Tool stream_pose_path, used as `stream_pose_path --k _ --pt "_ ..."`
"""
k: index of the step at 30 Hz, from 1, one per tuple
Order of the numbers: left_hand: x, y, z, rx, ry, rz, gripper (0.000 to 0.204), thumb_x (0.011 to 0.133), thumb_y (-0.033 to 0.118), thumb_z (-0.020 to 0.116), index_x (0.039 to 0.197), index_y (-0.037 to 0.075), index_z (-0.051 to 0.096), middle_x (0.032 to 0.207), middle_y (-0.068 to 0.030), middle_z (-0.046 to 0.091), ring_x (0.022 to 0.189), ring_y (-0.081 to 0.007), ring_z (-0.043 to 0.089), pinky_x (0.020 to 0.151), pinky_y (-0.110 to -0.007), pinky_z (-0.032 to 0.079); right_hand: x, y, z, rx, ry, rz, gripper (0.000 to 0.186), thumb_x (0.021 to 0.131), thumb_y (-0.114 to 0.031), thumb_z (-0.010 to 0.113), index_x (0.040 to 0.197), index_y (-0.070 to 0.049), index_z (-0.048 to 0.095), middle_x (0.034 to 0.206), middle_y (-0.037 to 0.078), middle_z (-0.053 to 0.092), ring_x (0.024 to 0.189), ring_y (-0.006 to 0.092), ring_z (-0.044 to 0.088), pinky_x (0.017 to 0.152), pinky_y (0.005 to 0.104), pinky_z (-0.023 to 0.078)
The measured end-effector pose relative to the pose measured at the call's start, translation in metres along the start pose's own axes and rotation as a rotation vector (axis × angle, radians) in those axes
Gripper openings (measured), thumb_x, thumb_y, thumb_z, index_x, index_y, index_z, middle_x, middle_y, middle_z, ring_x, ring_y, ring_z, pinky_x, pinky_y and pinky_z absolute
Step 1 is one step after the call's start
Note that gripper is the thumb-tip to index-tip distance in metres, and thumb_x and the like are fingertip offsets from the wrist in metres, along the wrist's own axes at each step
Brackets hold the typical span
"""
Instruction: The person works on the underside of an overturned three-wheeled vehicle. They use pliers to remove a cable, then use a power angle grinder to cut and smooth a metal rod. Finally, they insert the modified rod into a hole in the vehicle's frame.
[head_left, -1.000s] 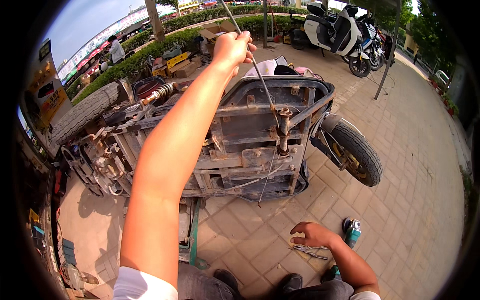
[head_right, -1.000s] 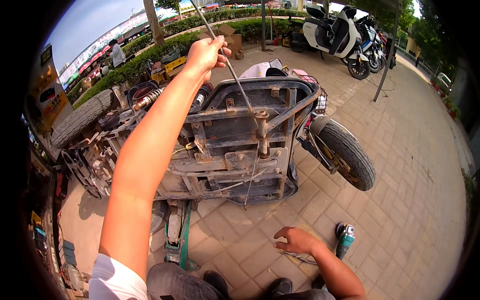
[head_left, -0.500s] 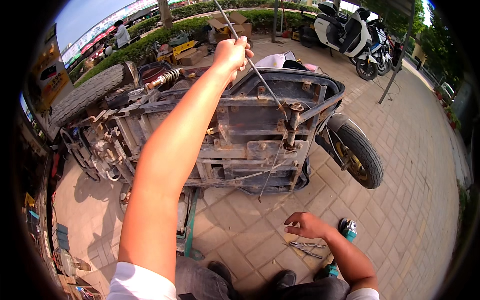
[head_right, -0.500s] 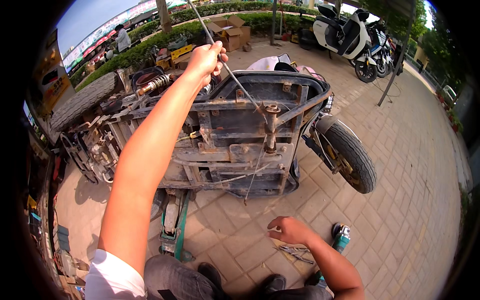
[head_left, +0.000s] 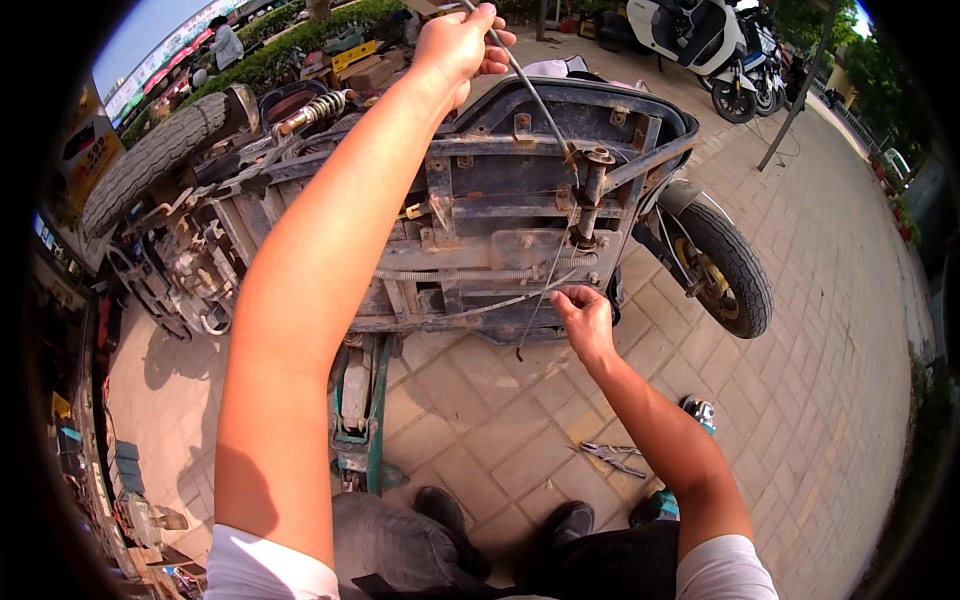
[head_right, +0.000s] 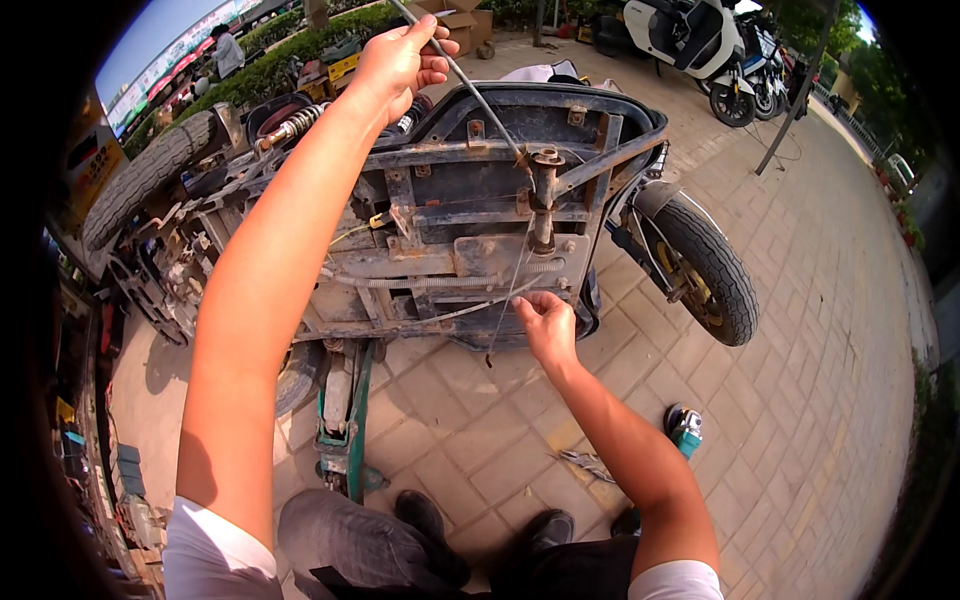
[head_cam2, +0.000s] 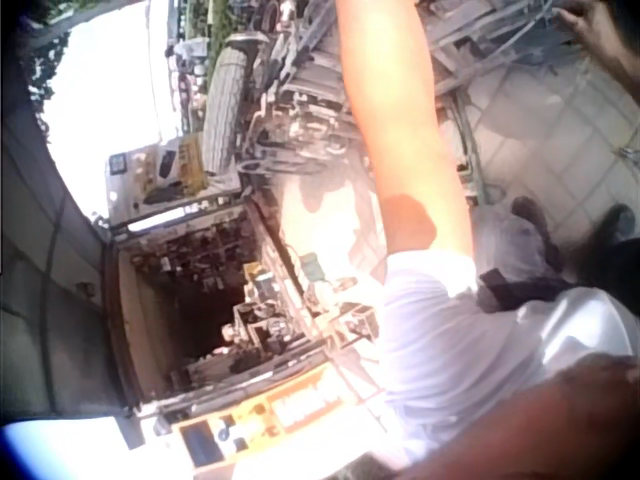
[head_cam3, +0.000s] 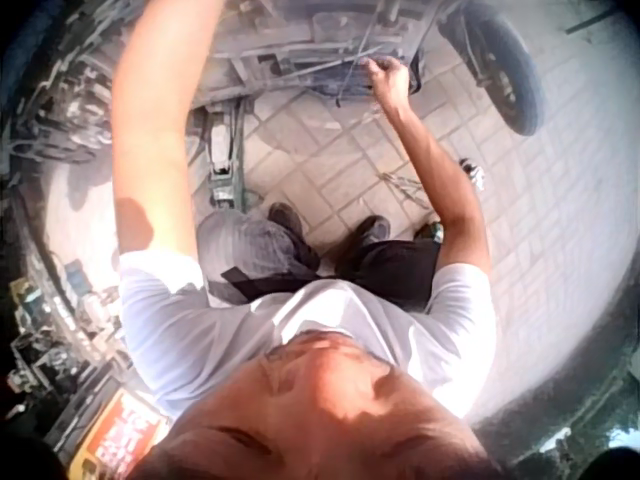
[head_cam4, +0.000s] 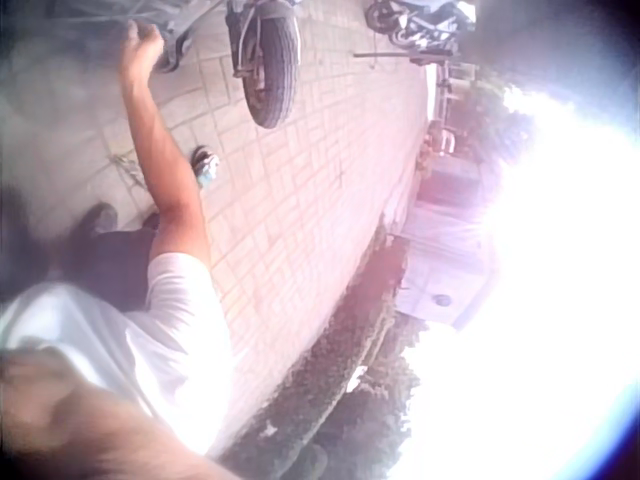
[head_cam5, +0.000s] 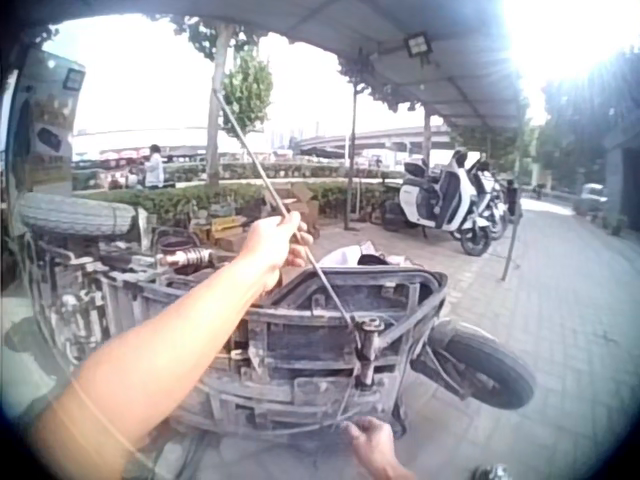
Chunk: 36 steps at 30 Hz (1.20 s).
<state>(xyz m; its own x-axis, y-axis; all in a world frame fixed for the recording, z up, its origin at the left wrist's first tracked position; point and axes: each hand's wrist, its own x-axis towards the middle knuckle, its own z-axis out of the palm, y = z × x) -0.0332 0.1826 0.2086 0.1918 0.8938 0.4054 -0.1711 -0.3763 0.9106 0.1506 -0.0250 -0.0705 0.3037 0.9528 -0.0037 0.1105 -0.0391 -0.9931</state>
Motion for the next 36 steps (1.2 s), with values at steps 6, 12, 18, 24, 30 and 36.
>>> stream_pose_path --k 6,12,18,24,30,36 --pt "-0.016 0.010 0.023 -0.024 -0.010 0.025 0.028 0.100 0.030 0.053 0.103 0.003 0.061 0.090 -0.0085 0.067 0.063 -0.0102 0.062 0.058 -0.024 0.055 0.025 -0.029 0.009 -0.035 0.101 -0.039 0.036 0.086 -0.027 0.071 0.098 0.007 0.068 0.082 0.008 0.069 0.074 0.0130 0.060 0.071 0.0292 0.049" --pt "-0.014 0.014 0.032 0.001 -0.047 0.014 0.028 0.100 0.030 0.054 0.104 0.003 0.061 0.090 -0.0086 0.067 0.064 -0.0091 0.061 0.058 -0.024 0.054 0.033 -0.035 0.007 -0.162 0.052 -0.048 0.033 0.087 -0.026 0.067 0.093 0.006 0.068 0.075 0.013 0.067 0.070 0.0169 0.060 0.068 0.0330 0.048" --pt "-0.019 0.005 0.043 0.017 0.016 0.063 0.028 0.099 0.025 0.055 0.098 -0.002 0.063 0.085 -0.0117 0.067 0.061 -0.0131 0.062 0.053 -0.028 0.054 0.010 -0.040 -0.001 -0.413 0.096 -0.296 0.030 0.090 -0.024 0.063 0.080 0.003 0.064 0.066 0.020 0.061 0.060 0.0352 0.060 0.061 0.0412 0.048" --pt "0.024 0.010 0.030 0.062 0.040 0.083 0.028 0.099 0.029 0.056 0.101 0.002 0.062 0.088 -0.0077 0.067 0.062 -0.0079 0.059 0.056 -0.024 0.051 -0.048 0.076 -0.016 -0.754 -0.191 -0.126 0.022 0.087 -0.025 0.063 0.079 -0.004 0.066 0.075 0.022 0.066 0.074 0.0433 0.063 0.068 0.0498 0.051" --pt "0.034 0.002 0.014 0.098 0.012 0.109 0.026 0.099 0.028 0.057 0.099 0.003 0.063 0.088 -0.0078 0.068 0.061 -0.0076 0.059 0.056 -0.024 0.051 -0.081 0.143 -0.078 -0.943 -0.208 -0.030 0.022 0.087 -0.025 0.064 0.081 -0.005 0.068 0.076 0.020 0.066 0.075 0.0400 0.064 0.065 0.0483 0.052" --pt "0.007 0.004 0.016 -0.006 0.056 0.008 0.027 0.098 0.027 0.058 0.103 0.002 0.063 0.090 -0.0085 0.068 0.063 -0.0083 0.061 0.056 -0.023 0.052 -0.111 0.121 -0.171 -1.033 -0.224 -0.222 0.016 0.086 -0.019 0.064 0.081 -0.005 0.063 0.079 0.015 0.065 0.071 0.0382 0.063 0.062 0.0465 0.051"
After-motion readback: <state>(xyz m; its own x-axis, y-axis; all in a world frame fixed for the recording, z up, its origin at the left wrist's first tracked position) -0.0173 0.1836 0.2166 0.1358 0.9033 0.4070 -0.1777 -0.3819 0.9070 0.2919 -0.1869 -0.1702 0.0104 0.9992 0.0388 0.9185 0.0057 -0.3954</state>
